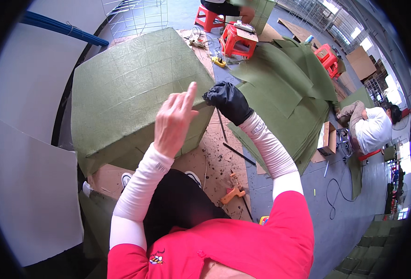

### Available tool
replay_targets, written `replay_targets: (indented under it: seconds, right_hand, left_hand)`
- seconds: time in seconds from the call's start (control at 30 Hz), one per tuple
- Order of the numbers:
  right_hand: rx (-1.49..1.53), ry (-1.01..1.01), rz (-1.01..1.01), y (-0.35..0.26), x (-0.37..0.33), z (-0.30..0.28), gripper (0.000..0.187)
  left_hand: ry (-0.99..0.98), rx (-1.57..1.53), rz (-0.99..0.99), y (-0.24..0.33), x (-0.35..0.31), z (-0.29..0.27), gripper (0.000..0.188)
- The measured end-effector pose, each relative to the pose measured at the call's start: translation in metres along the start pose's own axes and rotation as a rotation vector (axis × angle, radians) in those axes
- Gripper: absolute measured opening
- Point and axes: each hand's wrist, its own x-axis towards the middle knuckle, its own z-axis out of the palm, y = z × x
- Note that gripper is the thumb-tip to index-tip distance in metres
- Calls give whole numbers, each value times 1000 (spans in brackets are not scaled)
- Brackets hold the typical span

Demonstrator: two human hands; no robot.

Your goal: Using a hot glue gun to assemble or reinforce green foam panel structures.

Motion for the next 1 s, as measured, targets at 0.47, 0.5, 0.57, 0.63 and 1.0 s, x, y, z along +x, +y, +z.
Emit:
replay_targets:
  seconds: [0.47, 0.5, 0.57, 0.63, 1.0]
  right_hand:
    - [407, 282, 166, -22, -17, -18, 31]
    - [584, 387, 275, -26, -21, -20, 28]
    - [713, 818, 677, -36, -22, -11, 30]
    - [481, 907, 532, -35, -21, -10, 35]
    - [219, 286, 139, -9, -12, 23, 22]
  left_hand:
    - [-40, -22, -34, -12, -3, 48, 61]
    - [-35, -17, -29, -11, -3, 49, 61]
    - [-28, -18, -31, -10, -4, 49, 61]
    - [-15, -16, -31, -11, -4, 49, 62]
    - [-42, -58, -58, -7, -4, 46, 52]
